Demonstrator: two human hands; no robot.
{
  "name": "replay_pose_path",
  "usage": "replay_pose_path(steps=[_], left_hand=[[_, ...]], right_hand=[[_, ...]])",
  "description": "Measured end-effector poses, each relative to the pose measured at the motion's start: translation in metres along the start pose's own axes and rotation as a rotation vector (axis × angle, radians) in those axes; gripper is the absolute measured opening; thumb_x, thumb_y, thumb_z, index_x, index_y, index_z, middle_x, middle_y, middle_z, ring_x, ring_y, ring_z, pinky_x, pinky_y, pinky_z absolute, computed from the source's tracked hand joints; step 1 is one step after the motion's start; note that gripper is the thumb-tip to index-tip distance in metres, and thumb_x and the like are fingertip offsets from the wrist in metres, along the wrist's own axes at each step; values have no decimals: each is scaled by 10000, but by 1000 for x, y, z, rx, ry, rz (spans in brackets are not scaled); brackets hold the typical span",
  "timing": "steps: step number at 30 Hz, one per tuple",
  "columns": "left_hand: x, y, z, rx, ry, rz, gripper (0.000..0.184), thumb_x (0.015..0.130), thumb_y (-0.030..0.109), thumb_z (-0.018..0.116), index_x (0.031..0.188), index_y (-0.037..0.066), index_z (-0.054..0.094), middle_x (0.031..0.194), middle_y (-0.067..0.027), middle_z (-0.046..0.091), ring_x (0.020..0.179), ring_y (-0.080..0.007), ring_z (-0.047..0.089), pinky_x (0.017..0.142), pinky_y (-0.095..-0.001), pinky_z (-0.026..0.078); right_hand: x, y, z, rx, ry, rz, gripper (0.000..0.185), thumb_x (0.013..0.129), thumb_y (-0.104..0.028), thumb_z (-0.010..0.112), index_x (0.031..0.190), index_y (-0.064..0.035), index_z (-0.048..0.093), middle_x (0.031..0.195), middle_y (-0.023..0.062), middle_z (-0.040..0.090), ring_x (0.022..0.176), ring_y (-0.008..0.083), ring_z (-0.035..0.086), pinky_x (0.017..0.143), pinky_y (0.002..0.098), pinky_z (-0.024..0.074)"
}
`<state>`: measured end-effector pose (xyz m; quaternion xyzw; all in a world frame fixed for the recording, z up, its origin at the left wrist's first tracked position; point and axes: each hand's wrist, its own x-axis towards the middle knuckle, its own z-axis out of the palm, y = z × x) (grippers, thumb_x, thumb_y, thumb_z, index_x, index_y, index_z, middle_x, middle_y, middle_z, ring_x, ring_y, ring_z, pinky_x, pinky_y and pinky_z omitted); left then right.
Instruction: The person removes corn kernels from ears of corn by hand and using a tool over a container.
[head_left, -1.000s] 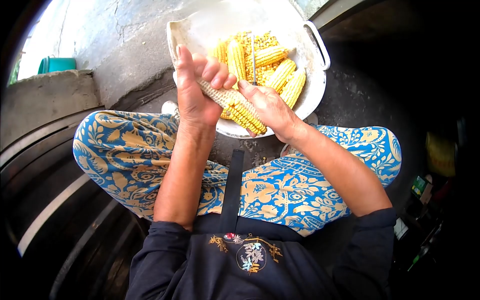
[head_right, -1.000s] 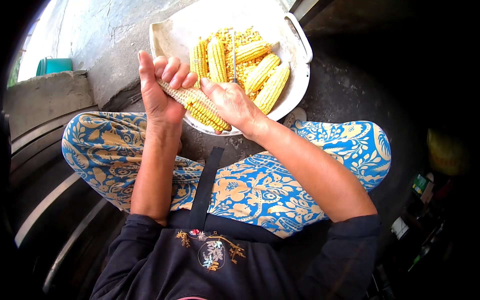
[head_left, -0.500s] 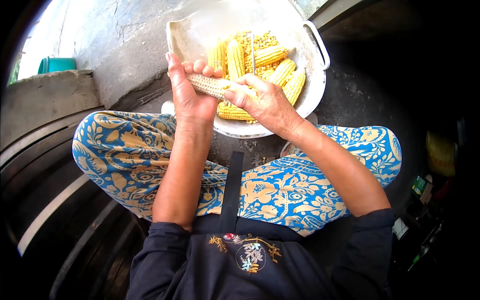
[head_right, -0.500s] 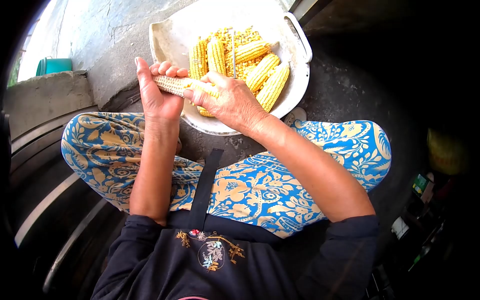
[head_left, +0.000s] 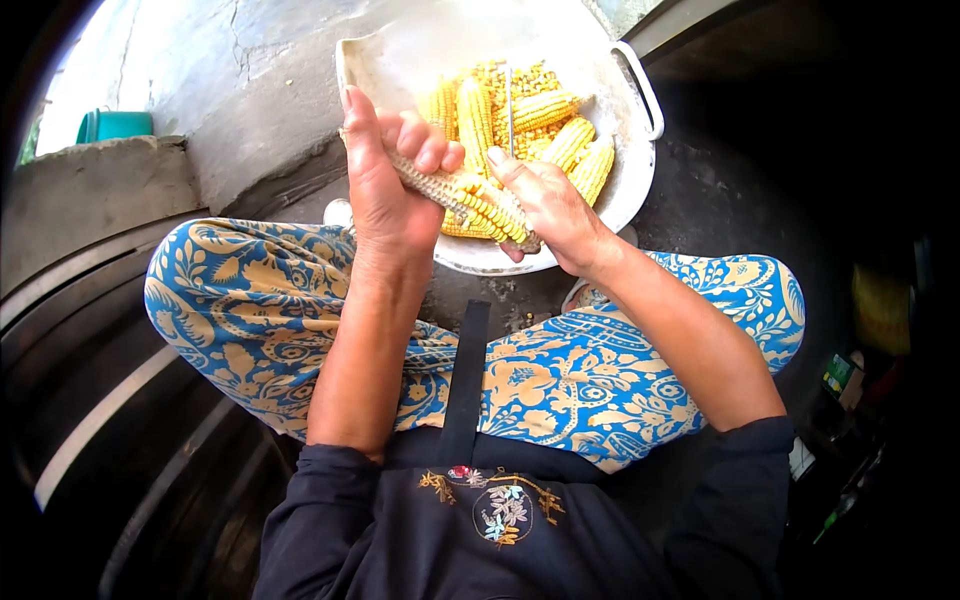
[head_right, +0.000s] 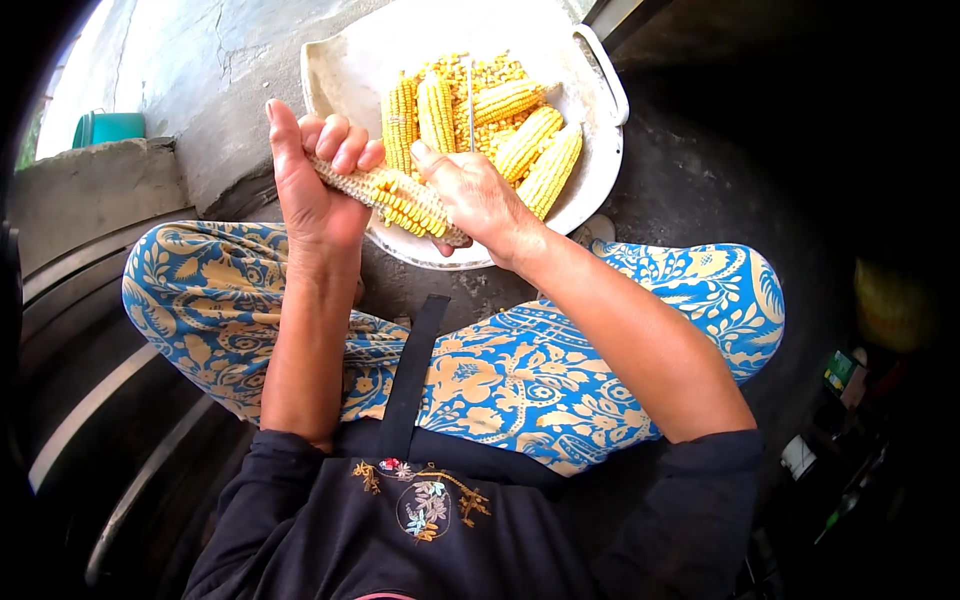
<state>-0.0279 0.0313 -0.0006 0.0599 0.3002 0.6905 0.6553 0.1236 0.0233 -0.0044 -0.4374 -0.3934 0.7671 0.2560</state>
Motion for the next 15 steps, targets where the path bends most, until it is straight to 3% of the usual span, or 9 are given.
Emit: replay_pose_path(steps=[4,5,8,9,10,12,13,15], left_hand=[[4,10,-5,-49,-85,5,502,860,535,552,594,177,321,532,36,304,497,-112,361,510,-296,366],[3,12,-4,-77,-117,7,489,869,501,556,576,155,370,551,39,331,499,-98,334,534,-266,335],[5,12,-6,-4,-43,69,496,868,505,557,580,157,351,556,39,327,507,-103,338,547,-278,349],[4,11,-4,-4,-42,69,496,868,505,557,580,157,351,556,39,327,507,-103,338,547,-278,349],[3,8,-2,44,18,90,499,866,507,560,585,161,337,559,38,324,511,-107,338,555,-286,358],[2,2,-1,92,76,110,503,864,510,563,589,164,323,562,36,321,515,-112,338,562,-295,366],[2,-2,-3,121,71,104,504,859,522,564,599,165,321,569,24,332,523,-124,365,556,-314,390],[2,-6,-3,166,106,93,498,856,522,570,611,168,320,572,14,337,530,-137,394,544,-333,413]], right_hand=[[4,2,-2,164,131,139,561,932,-526,383,885,2,569,622,59,569,430,117,535,337,218,377],[2,1,-3,138,151,140,649,890,-615,383,937,8,559,640,64,579,435,120,546,344,206,375],[2,-11,0,-78,75,67,681,857,-661,405,935,-5,574,675,68,596,469,110,568,346,185,368],[0,-18,0,-227,3,11,696,828,-674,450,931,0,590,719,97,615,604,155,627,446,249,454],[3,-14,-1,-226,3,12,696,828,-674,450,931,0,590,719,97,615,604,155,627,446,249,454],[10,-3,3,-641,121,-286,649,831,-630,491,944,-1,607,759,132,629,764,207,645,616,329,499],[6,-6,6,-658,157,-205,607,829,-586,526,962,1,606,772,149,628,822,241,630,736,368,478],[9,2,5,-643,148,-219,579,845,-564,519,952,-3,611,776,145,629,796,233,624,722,356,477]])
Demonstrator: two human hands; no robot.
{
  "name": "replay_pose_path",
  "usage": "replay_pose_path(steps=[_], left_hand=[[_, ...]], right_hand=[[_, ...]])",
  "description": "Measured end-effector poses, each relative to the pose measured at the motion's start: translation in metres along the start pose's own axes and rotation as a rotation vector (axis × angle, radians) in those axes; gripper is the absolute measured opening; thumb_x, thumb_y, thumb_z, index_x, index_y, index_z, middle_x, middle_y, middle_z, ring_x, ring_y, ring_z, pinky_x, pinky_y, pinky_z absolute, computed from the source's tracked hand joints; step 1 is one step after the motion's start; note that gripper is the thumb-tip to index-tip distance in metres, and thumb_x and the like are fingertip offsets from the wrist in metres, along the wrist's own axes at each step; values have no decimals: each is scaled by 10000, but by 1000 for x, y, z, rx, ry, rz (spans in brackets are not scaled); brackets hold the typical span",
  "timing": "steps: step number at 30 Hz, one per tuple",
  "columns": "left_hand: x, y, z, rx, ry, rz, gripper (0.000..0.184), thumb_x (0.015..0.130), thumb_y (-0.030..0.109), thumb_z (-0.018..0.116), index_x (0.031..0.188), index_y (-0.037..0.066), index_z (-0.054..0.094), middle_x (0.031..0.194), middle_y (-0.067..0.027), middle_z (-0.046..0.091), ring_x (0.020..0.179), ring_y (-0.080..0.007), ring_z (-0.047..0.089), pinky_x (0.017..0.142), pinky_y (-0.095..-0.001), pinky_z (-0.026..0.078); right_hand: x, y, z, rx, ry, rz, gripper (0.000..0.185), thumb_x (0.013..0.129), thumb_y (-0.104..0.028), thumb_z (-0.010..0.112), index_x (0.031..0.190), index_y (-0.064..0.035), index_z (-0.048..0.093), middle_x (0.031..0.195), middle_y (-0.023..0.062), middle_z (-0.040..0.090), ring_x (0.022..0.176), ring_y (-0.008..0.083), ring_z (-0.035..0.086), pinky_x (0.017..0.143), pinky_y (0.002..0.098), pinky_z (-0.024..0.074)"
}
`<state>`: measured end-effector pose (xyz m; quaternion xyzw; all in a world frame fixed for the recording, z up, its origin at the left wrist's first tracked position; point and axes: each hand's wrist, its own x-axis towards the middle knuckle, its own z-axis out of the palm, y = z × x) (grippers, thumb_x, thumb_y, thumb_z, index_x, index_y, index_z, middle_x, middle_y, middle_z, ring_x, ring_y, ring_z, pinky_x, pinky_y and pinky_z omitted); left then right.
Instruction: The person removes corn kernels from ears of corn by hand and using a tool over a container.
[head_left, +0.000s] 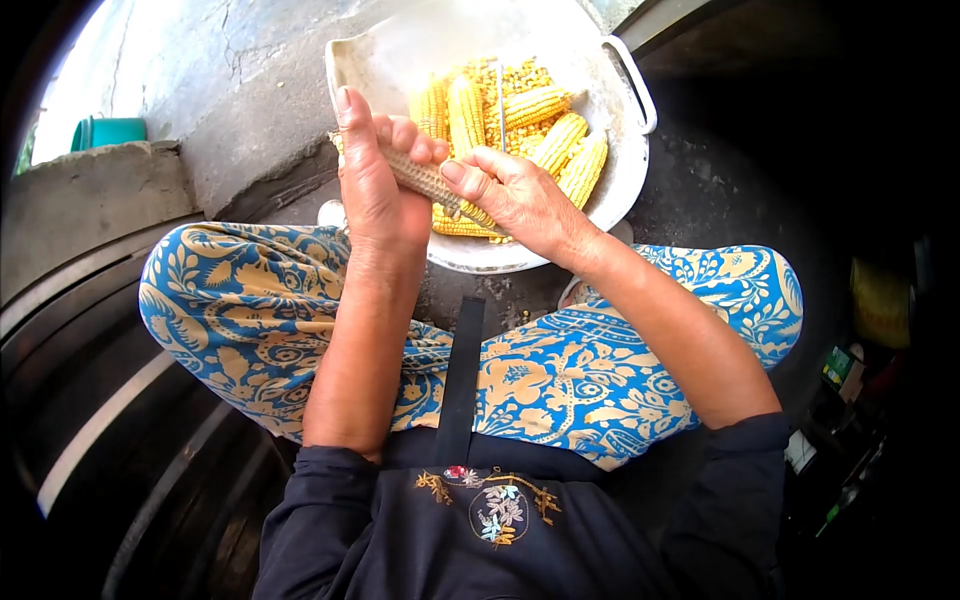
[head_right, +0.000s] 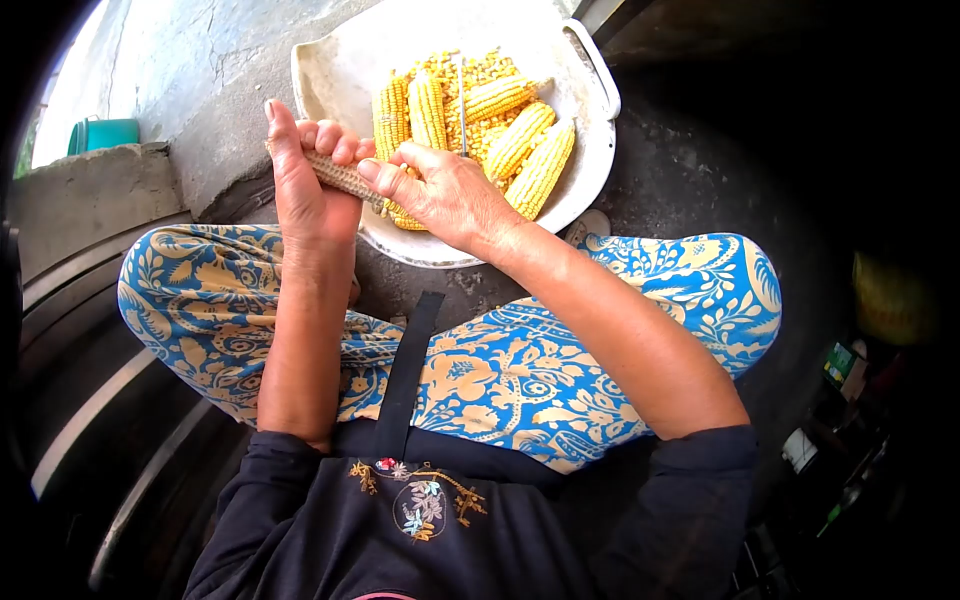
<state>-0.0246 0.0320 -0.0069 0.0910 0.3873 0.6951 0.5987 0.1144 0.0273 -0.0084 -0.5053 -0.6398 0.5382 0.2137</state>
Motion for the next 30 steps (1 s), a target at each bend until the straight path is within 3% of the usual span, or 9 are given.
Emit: replay_pose_path(steps=[5,8,13,15,17,19,25,27,30], left_hand=[[1,-1,-3,-103,6,-102,489,859,500,580,612,169,317,570,21,325,521,-128,370,554,-314,396],[-2,-3,-2,-119,1,-128,469,864,480,583,631,164,327,573,27,321,515,-121,348,567,-305,379],[1,-2,-1,-71,87,-85,425,871,457,584,670,153,365,587,17,354,532,-125,373,569,-314,392],[6,-3,-6,-147,177,-106,400,870,438,592,688,145,389,596,9,381,550,-132,399,580,-318,402],[9,-6,-10,-151,205,-138,403,869,447,587,687,144,392,605,-1,402,565,-146,430,585,-337,432],[9,-10,-14,-156,231,-174,408,868,456,582,687,143,394,615,-12,422,580,-161,460,590,-355,462],[1,-7,-6,-271,117,-210,407,879,410,583,643,145,382,585,14,356,543,-132,368,609,-329,385],[1,-8,-7,-262,11,-197,420,880,400,584,627,148,363,572,19,325,535,-128,342,597,-314,363],[3,-11,-12,-246,51,-214,411,906,399,534,640,155,340,562,5,312,495,-153,347,526,-347,384]], right_hand=[[1,10,1,159,40,-68,508,894,-492,487,914,-3,624,772,133,626,749,201,603,703,333,468],[2,11,-9,97,-122,159,476,946,-421,449,1018,20,612,922,57,626,860,100,546,776,265,438],[-1,0,0,213,56,-28,492,903,-488,476,896,-16,614,816,132,623,804,188,598,715,334,459],[-4,-5,-6,16,-51,132,504,862,-532,516,963,-44,590,888,153,634,852,257,622,745,367,469],[-9,-3,5,-278,128,-183,551,817,-567,549,1026,-57,559,934,186,635,911,322,619,769,406,480],[-10,-9,1,-324,116,-173,394,871,-429,559,1011,-63,588,968,207,620,959,325,606,782,390,476],[-5,-8,-6,-332,43,-200,295,911,-330,515,966,-49,583,771,182,604,711,302,634,651,386,490],[-4,-1,-4,-151,64,-229,294,924,-319,492,941,-39,583,710,126,583,567,209,589,531,341,484],[-5,0,-1,40,41,-98,308,912,-305,479,871,-31,614,652,161,603,547,289,605,530,395,495]])
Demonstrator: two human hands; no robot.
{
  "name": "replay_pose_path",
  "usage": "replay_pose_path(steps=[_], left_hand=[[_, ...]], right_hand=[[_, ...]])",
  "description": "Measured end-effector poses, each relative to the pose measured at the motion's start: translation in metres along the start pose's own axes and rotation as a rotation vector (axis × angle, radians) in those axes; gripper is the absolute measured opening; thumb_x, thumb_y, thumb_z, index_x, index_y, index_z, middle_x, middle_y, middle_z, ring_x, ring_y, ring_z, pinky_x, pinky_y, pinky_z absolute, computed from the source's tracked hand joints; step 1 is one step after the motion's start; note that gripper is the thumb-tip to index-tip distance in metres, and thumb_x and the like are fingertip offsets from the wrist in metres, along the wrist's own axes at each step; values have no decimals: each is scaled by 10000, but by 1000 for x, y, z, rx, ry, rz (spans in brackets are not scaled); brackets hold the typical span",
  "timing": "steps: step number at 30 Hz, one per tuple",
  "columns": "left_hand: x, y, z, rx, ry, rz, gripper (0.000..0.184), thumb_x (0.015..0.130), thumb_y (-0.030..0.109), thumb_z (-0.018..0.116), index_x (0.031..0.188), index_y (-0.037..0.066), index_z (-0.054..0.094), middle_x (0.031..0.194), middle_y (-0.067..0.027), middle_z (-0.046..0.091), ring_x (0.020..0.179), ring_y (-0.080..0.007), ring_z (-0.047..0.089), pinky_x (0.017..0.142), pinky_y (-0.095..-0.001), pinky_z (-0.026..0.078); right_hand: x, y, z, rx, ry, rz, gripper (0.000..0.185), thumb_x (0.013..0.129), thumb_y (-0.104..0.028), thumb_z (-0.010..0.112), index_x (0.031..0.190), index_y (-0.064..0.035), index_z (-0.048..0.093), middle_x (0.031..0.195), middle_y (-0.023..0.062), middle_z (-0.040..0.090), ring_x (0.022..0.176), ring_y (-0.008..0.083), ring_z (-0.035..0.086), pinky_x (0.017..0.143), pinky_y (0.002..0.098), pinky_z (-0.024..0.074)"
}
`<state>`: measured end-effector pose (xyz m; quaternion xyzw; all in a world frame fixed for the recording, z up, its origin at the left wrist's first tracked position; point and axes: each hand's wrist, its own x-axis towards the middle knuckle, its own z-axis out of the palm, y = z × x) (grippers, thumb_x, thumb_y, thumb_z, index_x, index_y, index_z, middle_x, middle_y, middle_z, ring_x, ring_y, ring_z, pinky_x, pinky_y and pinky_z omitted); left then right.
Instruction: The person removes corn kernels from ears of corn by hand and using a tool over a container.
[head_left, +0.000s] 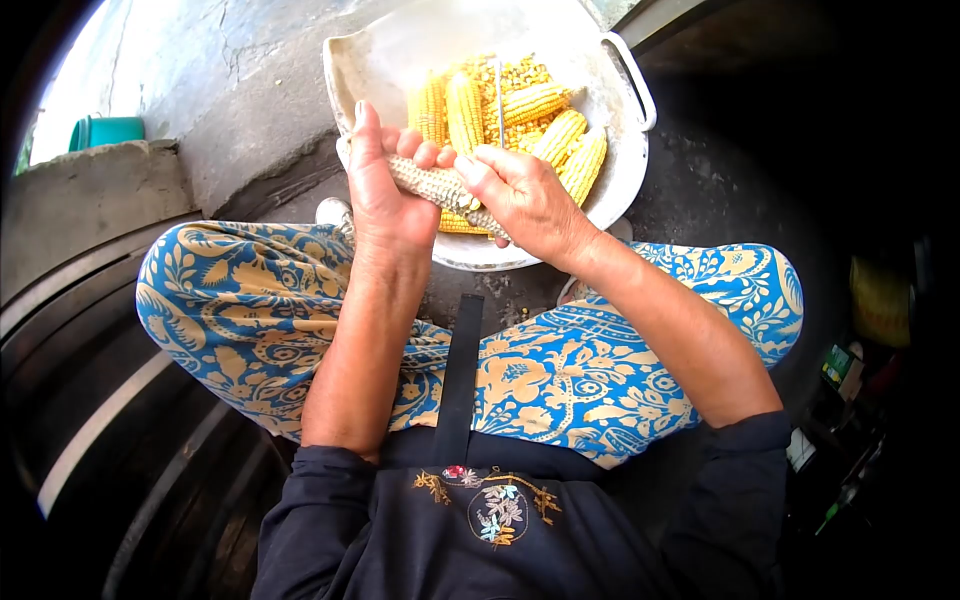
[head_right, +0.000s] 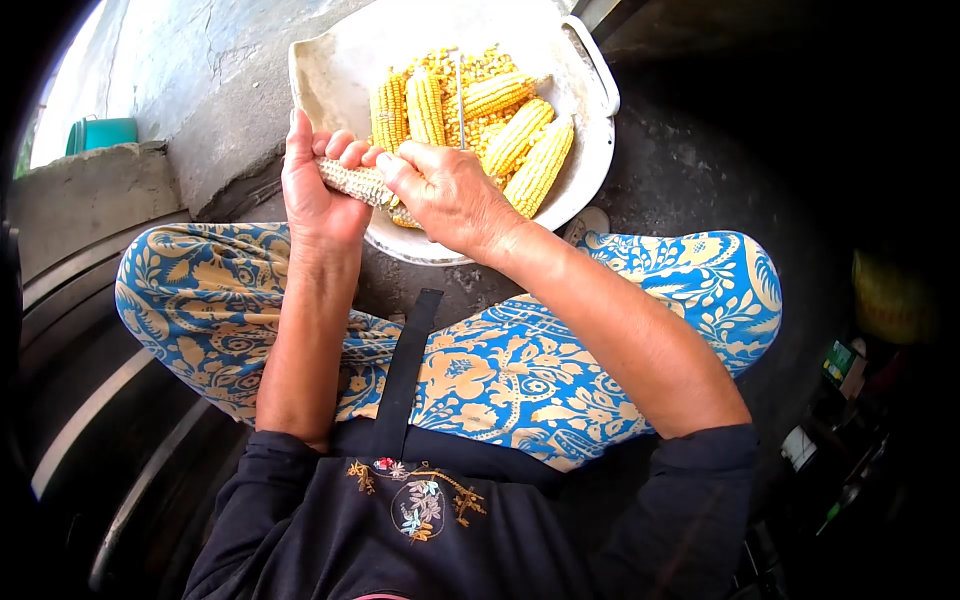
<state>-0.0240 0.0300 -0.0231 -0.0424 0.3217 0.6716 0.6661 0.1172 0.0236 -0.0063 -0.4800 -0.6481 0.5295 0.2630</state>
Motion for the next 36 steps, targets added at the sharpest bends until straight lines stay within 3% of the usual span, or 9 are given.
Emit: replay_pose_path(steps=[1,4,11,19,21,22,26,33,36], left_hand=[[0,0,-1,0,-1,-3,411,906,399,534,640,155,340,562,5,312,495,-153,347,526,-347,384],[-2,-1,0,31,42,1,416,901,397,546,640,156,328,551,10,300,487,-138,338,494,-316,362],[-8,0,2,49,59,-32,432,901,387,551,618,160,317,537,22,300,469,-118,328,475,-291,341],[1,12,-1,-121,-314,-127,448,899,378,560,576,144,357,544,41,323,478,-91,304,513,-254,309],[4,16,0,-296,-420,-204,447,901,391,555,579,142,369,544,41,318,482,-91,307,517,-252,303],[0,17,4,-226,-313,-153,449,899,405,552,583,141,373,545,39,315,485,-93,302,520,-254,299],[7,19,-5,-62,22,35,411,886,393,580,628,130,395,560,20,360,508,-119,350,572,-306,369],[13,15,-6,72,152,148,368,882,366,590,679,120,405,590,-7,387,527,-147,391,602,-342,419],[14,12,-11,94,109,105,376,866,396,602,699,134,390,638,-9,431,560,-142,415,571,-327,417]], right_hand=[[1,2,1,-1,2,1,308,912,-305,479,871,-31,614,652,161,603,547,289,605,530,395,495],[-1,2,0,347,-115,181,330,928,-269,446,917,10,623,623,64,588,451,111,543,367,242,425],[-4,0,-4,509,-249,306,326,952,-257,391,972,-3,595,643,76,592,432,125,543,370,247,437],[-2,2,-4,735,-341,266,338,971,-309,409,1021,-29,591,749,51,625,580,78,578,477,195,457],[9,10,1,527,-228,172,350,955,-301,470,858,-6,632,699,35,617,616,70,552,543,229,448],[11,7,-3,302,-159,159,330,932,-283,508,800,-12,643,668,25,604,626,51,518,570,245,439],[17,9,-15,-176,103,42,288,747,-330,637,825,-57,684,809,153,657,809,289,639,767,361,491],[8,-7,-13,-543,113,-310,395,701,-434,705,818,-65,624,838,136,621,825,298,610,758,387,482],[7,-8,-10,-583,51,-433,254,780,-303,651,835,-62,593,811,104,609,769,283,608,707,384,493]])
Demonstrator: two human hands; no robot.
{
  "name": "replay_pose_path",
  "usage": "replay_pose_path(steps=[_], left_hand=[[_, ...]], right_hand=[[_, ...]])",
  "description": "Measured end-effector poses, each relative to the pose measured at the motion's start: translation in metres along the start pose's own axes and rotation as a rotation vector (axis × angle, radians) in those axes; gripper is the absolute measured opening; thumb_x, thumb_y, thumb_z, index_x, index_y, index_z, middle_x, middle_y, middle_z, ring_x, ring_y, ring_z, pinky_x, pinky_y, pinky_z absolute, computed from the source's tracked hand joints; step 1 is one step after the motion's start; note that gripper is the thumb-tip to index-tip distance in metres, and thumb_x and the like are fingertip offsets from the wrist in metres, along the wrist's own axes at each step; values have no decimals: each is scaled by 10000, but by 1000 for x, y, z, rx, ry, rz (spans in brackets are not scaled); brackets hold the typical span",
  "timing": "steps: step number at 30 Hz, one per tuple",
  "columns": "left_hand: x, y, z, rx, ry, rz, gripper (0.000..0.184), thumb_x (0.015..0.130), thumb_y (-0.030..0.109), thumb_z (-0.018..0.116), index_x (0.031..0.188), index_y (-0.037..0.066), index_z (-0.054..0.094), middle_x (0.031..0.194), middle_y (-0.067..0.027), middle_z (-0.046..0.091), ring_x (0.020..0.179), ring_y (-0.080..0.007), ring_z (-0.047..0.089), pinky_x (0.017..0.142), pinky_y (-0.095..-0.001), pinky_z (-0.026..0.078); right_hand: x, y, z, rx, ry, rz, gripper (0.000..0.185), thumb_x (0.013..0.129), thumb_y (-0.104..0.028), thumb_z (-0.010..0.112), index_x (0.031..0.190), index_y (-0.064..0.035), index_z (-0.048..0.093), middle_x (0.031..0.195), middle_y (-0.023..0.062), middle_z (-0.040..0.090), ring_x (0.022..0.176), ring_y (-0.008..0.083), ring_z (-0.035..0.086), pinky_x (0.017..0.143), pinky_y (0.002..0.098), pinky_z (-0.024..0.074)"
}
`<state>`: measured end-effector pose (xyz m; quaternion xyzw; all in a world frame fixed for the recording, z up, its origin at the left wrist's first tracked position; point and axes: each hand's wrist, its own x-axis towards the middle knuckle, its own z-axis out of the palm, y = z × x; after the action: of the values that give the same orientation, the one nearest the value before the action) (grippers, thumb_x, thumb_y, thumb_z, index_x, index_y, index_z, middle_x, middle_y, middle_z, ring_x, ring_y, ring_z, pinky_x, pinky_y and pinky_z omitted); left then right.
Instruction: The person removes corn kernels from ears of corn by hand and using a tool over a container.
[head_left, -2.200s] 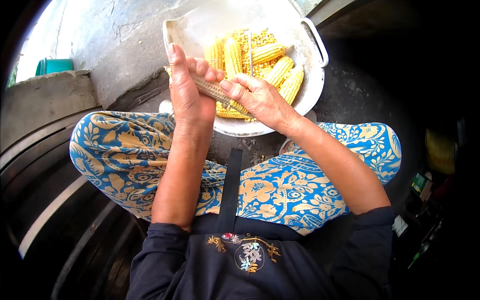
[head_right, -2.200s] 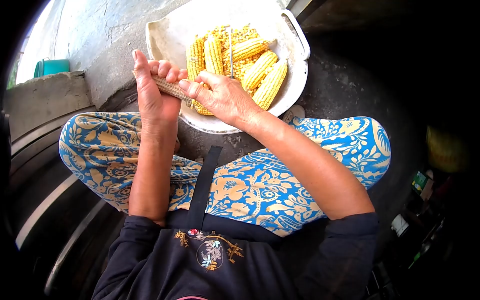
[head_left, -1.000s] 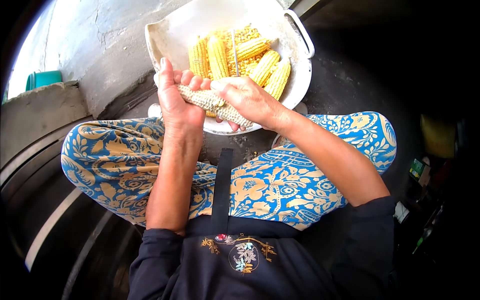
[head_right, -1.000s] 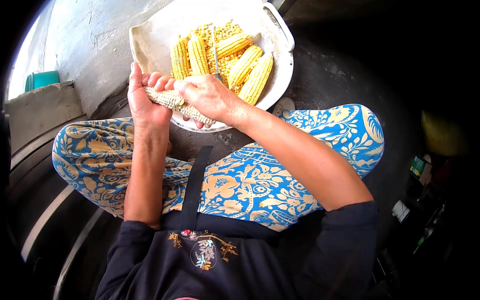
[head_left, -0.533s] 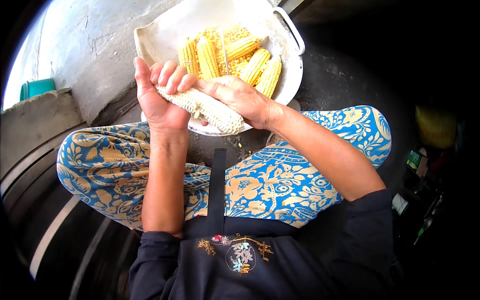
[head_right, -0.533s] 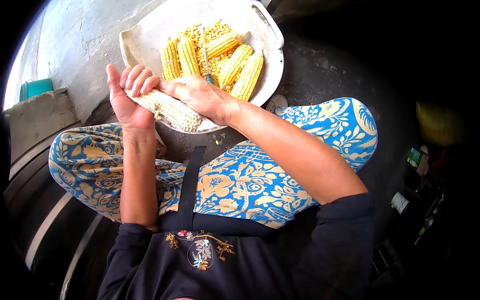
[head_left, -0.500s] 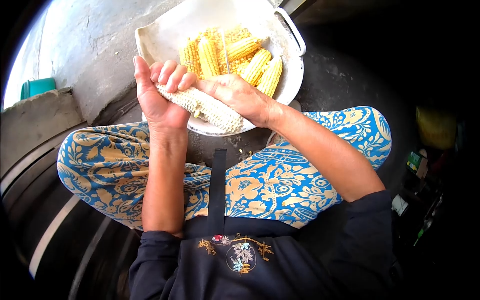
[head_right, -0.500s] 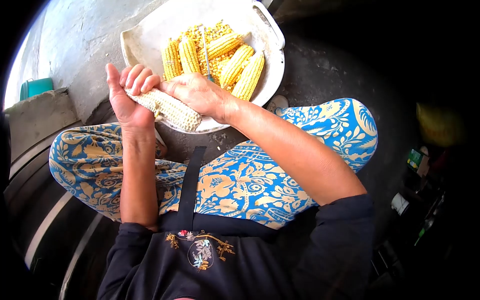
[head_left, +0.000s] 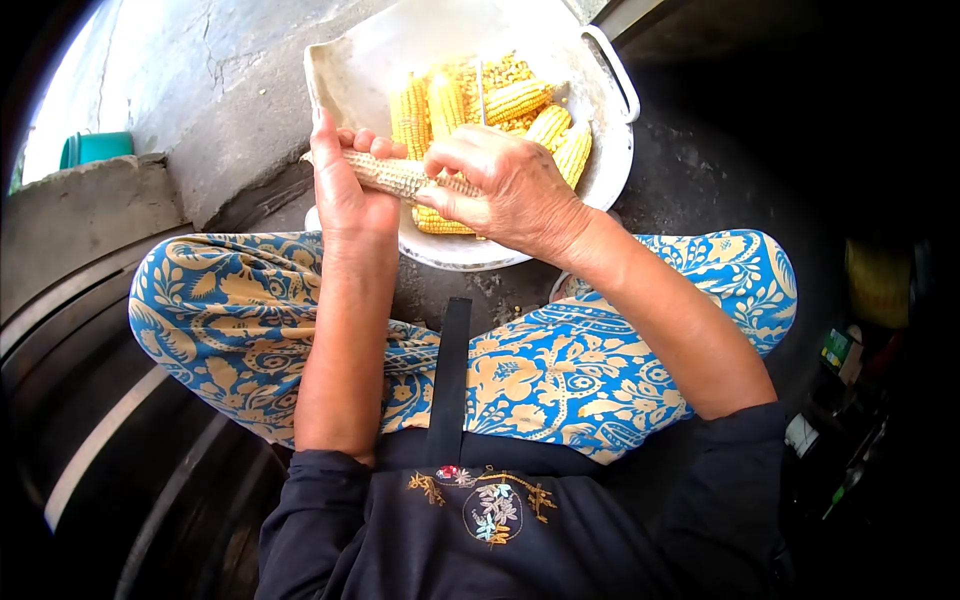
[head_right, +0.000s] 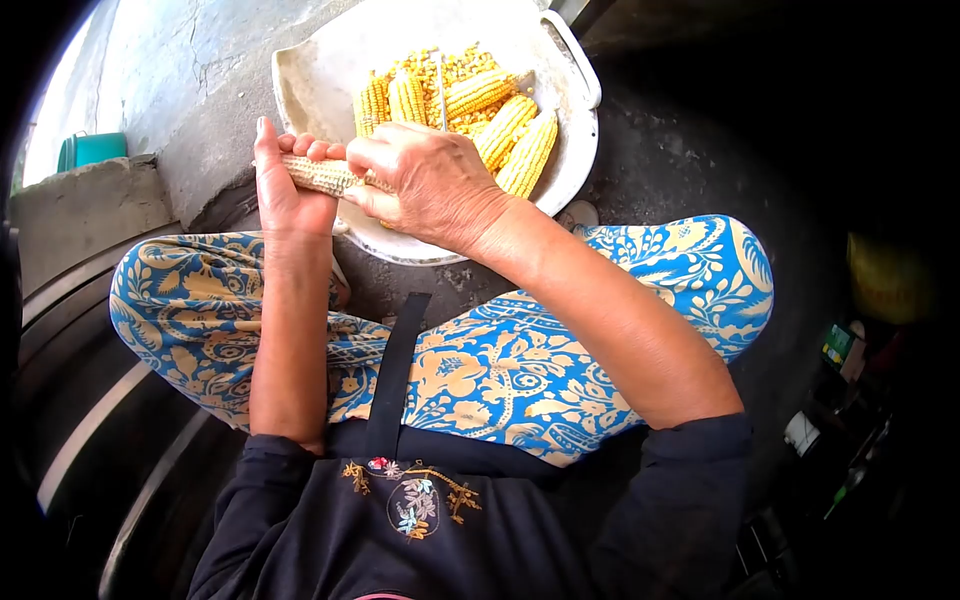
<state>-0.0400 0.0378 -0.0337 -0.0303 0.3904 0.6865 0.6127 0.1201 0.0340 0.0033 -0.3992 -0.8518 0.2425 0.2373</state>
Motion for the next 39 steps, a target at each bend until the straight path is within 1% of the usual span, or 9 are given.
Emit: replay_pose_path(steps=[8,13,17,19,22,26,32,36,39], left_hand=[[1,7,-5,-51,-39,-10,369,868,383,602,694,139,388,607,9,387,541,-131,392,577,-319,405],[-1,-1,-2,173,-74,43,258,867,279,622,741,120,462,629,12,427,571,-123,442,586,-284,409],[-15,-13,1,807,-214,197,205,871,268,633,821,73,593,712,28,545,666,-81,510,671,-225,415],[-23,-16,-3,1038,-326,155,250,859,296,641,860,48,613,778,-24,568,777,-143,541,755,-268,423],[-28,-11,-13,1501,-515,509,291,818,321,663,877,38,632,975,-150,550,1008,-290,497,852,-385,407],[-48,3,5,1945,-525,437,297,772,334,675,903,69,653,930,-148,586,842,-303,600,741,-398,476],[0,36,32,2368,-954,150,440,707,452,710,818,27,677,741,-181,649,717,-316,641,675,-399,517],[70,77,151,1999,-554,471,432,733,441,729,861,33,670,766,-106,665,629,-142,620,529,-308,538],[96,113,215,1419,-738,746,1159,565,657,742,1374,-32,278,1270,-336,429,1212,-396,440,998,-515,393]], right_hand=[[-3,17,1,11,-20,164,50,794,-63,556,821,-22,562,772,149,580,737,327,597,669,406,482],[2,19,-8,-77,0,136,156,767,-56,526,913,-29,572,895,172,577,832,361,599,747,448,484],[12,-3,-31,-53,-151,226,195,849,-161,500,990,-41,557,940,171,598,876,341,602,791,427,482],[8,-6,-35,-80,-116,164,207,853,-194,506,962,-34,579,896,178,614,853,333,618,773,419,489],[2,-14,-49,-343,-346,142,200,805,-184,564,938,-58,643,881,149,667,851,267,662,726,391,494],[-8,-26,-69,-321,-260,20,213,797,-231,597,902,-50,635,843,135,664,820,255,667,708,374,497],[-18,-42,-78,-263,-163,-147,172,792,-240,622,827,-75,589,757,91,639,722,234,650,649,358,484],[-16,-46,-85,-274,-256,-131,173,791,-242,626,815,-76,586,722,90,624,705,244,635,653,361,475],[-13,-48,-85,-292,-311,-124,184,788,-248,630,802,-70,584,713,94,619,708,248,634,651,367,474]])
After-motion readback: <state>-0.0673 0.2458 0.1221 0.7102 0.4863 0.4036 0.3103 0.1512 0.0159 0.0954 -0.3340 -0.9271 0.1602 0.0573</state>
